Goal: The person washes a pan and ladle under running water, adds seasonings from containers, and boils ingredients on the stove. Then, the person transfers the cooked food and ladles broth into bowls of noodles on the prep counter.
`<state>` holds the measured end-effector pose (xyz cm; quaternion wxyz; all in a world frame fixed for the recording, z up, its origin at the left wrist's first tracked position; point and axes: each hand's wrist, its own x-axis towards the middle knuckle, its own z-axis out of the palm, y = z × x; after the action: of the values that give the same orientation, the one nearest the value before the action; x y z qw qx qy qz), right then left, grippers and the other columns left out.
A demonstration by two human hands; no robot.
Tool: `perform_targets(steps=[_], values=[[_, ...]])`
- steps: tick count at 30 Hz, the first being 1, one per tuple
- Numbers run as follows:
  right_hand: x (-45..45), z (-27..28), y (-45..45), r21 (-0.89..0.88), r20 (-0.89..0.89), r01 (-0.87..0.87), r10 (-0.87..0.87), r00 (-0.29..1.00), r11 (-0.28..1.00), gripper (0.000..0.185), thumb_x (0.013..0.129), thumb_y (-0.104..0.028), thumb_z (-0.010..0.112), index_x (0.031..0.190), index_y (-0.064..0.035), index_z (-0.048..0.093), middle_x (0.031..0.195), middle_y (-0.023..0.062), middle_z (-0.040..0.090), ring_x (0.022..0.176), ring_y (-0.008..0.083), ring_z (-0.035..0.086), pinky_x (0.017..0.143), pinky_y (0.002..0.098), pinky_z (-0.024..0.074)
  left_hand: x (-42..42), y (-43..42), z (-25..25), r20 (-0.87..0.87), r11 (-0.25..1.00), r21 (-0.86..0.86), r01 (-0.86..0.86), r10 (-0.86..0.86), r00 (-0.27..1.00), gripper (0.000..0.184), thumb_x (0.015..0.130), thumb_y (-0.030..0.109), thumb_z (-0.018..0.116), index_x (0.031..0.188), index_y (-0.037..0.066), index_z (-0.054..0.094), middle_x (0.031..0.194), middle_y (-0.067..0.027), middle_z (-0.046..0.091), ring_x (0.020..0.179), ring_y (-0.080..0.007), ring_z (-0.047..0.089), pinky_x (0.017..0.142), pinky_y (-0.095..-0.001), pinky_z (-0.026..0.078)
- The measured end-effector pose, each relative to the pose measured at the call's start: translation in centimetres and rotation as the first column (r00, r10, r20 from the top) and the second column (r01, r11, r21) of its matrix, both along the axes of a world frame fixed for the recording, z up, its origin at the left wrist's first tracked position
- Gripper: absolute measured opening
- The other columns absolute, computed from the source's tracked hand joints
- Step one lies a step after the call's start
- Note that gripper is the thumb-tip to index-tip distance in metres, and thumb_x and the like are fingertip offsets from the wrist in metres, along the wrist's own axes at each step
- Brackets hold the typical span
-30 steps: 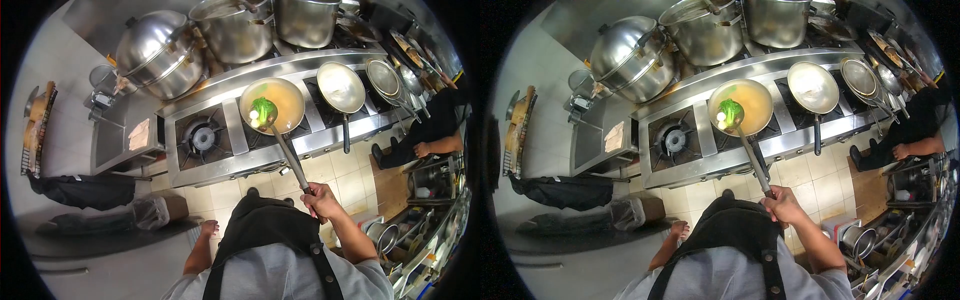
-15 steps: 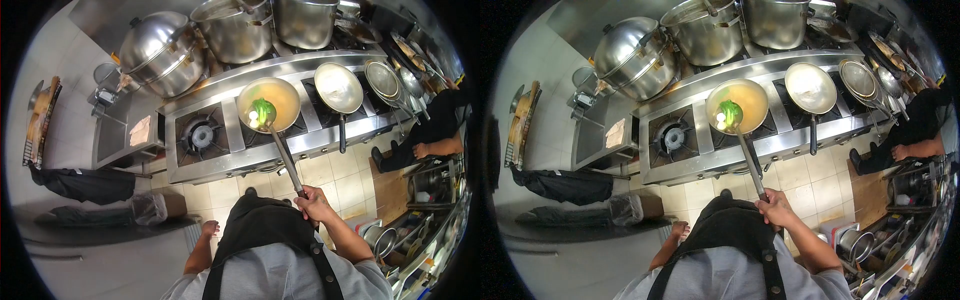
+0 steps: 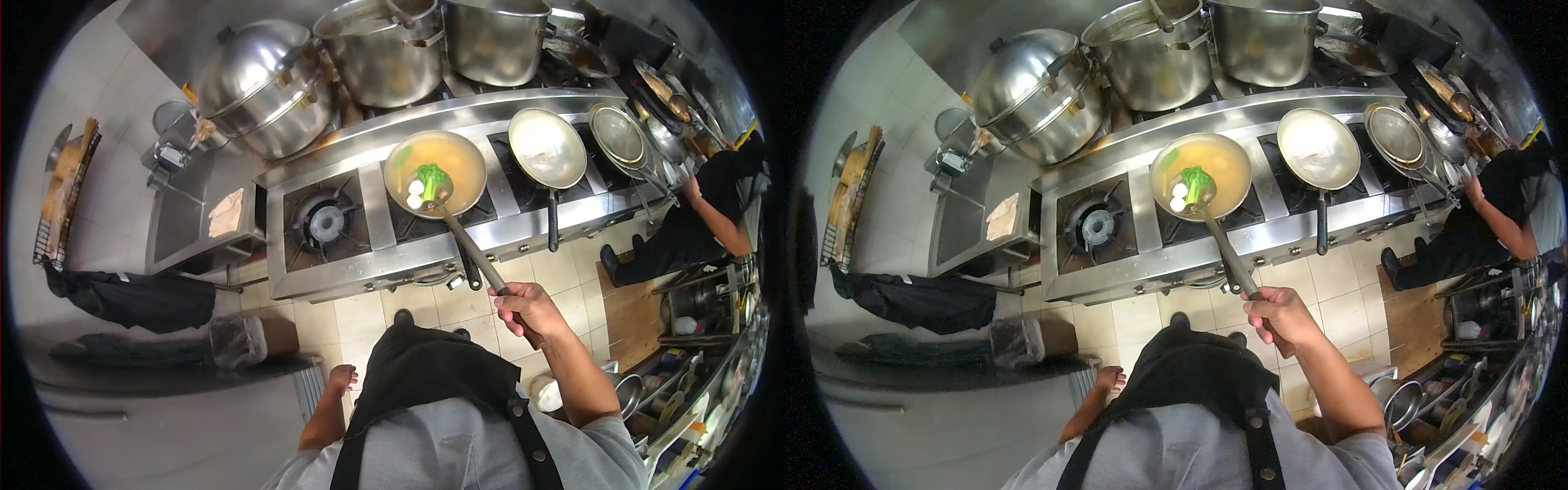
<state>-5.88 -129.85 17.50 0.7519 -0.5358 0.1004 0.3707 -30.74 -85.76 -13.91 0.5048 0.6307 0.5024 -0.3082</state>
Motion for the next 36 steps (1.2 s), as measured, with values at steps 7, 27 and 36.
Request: perform_targets(steps=[7, 27, 36], values=[[-0.8, 2.8, 1.3, -0.001, 0.029, 0.066, -0.066, 0.997, 0.998, 0.020, 0.085, -0.005, 0.060, 0.101, 0.0053, 0.057, 0.060, 0.0036, 0.053, 0.037, 0.0099, 0.043, 0.035, 0.0225, 0.0329, -1.3, 3.3, -5.0, 0.015, 0.981, -0.110, 0.161, -0.160, 0.987, 0.028, 0.092, 0.028, 0.050, 0.114, 0.013, 0.061, 0.094, -0.0067, 0.067, 0.079, -0.0236, 0.064, 0.067, -0.0461, 0.048], [-32.5, 12.7, 14.2, 0.034, -0.087, 0.812, -0.808, 0.583, 0.582, 0.029, 0.085, -0.005, 0.059, 0.111, 0.0067, 0.055, 0.061, 0.0029, 0.052, 0.037, 0.0072, 0.045, 0.035, 0.0219, 0.0344, 20.4, 17.0, -2.9, 0.106, -0.082, -0.046, 0.996, -0.991, -0.077, 0.030, 0.089, 0.021, 0.051, 0.116, 0.008, 0.054, 0.085, -0.0055, 0.064, 0.069, -0.0187, 0.062, 0.055, -0.0387, 0.047], [-52.6, 16.9, 20.6, 0.005, -0.063, 0.999, -0.997, 0.032, 0.032, 0.037, 0.083, 0.000, 0.056, 0.118, 0.0094, 0.053, 0.058, 0.0052, 0.050, 0.034, 0.0084, 0.045, 0.032, 0.0197, 0.0328, 17.6, 2.7, -2.1, 0.226, -0.388, -0.019, 0.921, -0.899, -0.374, 0.027, 0.094, 0.025, 0.046, 0.113, 0.008, 0.055, 0.088, -0.0061, 0.063, 0.072, -0.0176, 0.062, 0.053, -0.0347, 0.046]])
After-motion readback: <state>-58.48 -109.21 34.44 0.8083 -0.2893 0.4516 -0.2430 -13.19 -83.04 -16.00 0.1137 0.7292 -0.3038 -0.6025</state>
